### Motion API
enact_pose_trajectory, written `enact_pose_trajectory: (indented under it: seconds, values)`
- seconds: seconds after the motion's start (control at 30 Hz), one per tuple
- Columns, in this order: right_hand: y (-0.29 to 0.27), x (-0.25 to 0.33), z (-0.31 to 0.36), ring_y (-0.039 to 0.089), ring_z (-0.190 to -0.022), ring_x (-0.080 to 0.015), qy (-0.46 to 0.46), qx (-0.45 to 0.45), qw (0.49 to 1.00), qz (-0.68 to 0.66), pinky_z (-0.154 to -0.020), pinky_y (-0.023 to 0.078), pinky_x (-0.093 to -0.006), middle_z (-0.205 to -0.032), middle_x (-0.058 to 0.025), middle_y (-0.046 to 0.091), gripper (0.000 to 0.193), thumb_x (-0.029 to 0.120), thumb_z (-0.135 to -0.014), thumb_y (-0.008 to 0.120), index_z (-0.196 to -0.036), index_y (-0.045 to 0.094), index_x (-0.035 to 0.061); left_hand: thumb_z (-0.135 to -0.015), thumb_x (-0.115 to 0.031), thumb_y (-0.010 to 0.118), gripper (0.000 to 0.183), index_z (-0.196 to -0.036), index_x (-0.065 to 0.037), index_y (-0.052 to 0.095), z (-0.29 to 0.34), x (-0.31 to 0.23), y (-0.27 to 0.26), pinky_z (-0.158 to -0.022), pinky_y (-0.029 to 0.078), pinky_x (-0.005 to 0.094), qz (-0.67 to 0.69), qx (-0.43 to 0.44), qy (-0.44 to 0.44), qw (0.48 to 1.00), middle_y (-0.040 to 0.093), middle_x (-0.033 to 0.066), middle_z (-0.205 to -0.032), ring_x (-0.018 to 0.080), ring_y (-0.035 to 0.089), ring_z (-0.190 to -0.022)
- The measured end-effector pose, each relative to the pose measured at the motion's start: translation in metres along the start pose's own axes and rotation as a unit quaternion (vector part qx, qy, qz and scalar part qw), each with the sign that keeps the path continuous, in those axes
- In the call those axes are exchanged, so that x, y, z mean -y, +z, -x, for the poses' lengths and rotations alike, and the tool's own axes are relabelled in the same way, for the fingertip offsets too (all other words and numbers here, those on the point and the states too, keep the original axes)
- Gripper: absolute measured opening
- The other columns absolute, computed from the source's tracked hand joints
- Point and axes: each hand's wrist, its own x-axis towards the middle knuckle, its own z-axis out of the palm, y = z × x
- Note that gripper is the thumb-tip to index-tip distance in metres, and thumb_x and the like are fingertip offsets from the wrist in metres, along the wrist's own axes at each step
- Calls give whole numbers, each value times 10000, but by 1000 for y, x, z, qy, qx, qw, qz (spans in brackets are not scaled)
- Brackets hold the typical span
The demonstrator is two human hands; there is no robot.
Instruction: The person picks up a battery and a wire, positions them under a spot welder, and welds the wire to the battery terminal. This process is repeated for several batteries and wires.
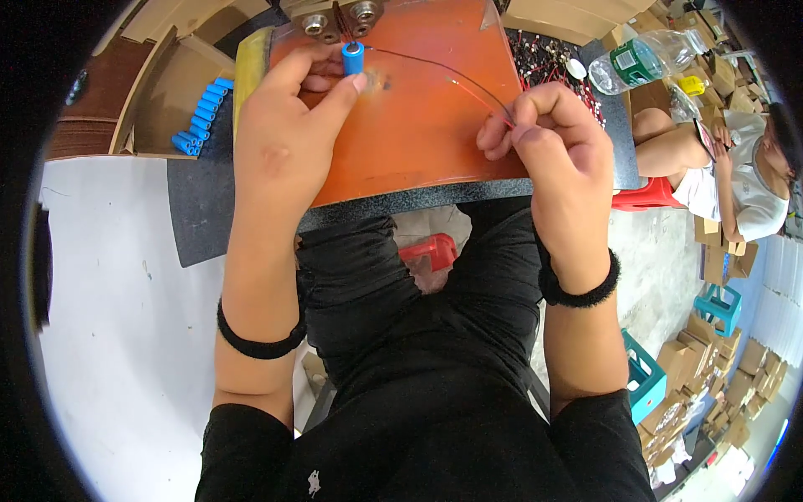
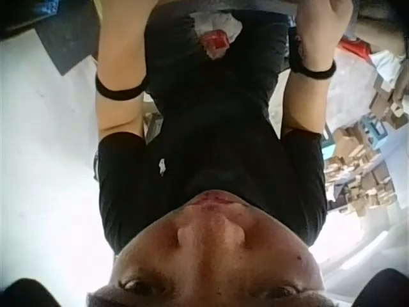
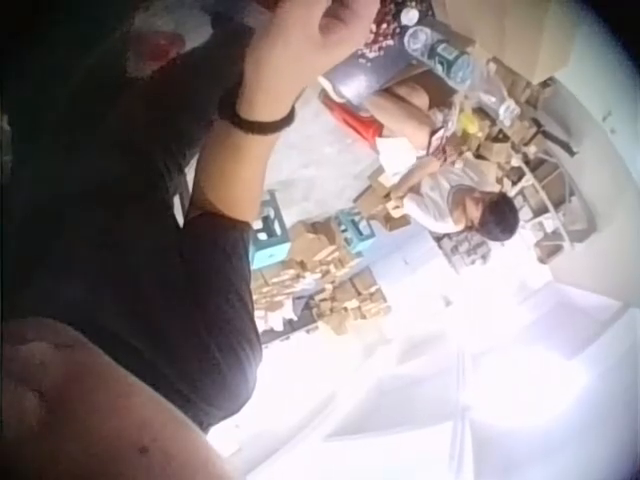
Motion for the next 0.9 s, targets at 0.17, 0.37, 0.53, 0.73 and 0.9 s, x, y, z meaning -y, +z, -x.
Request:
enact_pose_trajectory:
  seconds: [0.17, 0.37, 0.53, 0.73, 0.9]
  values:
    - [1, -1, 1, 579, -775, -157, -4, -6, 1000, -8, -763, 472, -273, -833, -114, 642, 86, 7, -853, 453, -881, 533, -5, -865, -129, 716, 286, -1112, 5, 659, -1, 2, 0, -788, 498, 265, -16, -2, 12, 1000, 700, 64, -908, 136, 641, -822]
    - [3, 0, 1, 580, -777, -151, -9, -11, 1000, -6, -761, 474, -268, -835, -110, 643, 80, 6, -855, 459, -884, 532, -8, -843, -133, 725, 261, -1064, -4, 678, -1, 0, 1, -795, 522, 310, -10, -15, 10, 1000, 713, 100, -906, 203, 676, -836]
    - [2, -2, 1, 593, -792, -145, -9, 2, 1000, 1, -762, 473, -256, -837, -99, 644, 78, -1, -856, 467, -884, 539, -9, -869, -130, 713, 271, -1096, 7, 659, -1, -1, 1, -794, 504, 265, 5, -3, 7, 1000, 705, 67, -912, 138, 651, -828]
    - [5, 1, 1, 604, -803, -134, -15, 4, 1000, 25, -762, 475, -248, -838, -89, 645, 71, -2, -863, 483, -889, 548, -10, -870, -134, 714, 274, -1096, 8, 651, 0, -7, 1, -797, 505, 265, 12, 4, -16, 1000, 706, 71, -917, 137, 654, -828]
    - [4, -1, 1, 603, -804, -126, -8, 6, 1000, 23, -755, 474, -242, -840, -84, 647, 63, 9, -871, 498, -900, 551, -8, -868, -141, 716, 263, -1072, 12, 649, -1, -7, 1, -794, 505, 269, -1, 3, -8, 1000, 707, 72, -920, 145, 654, -823]
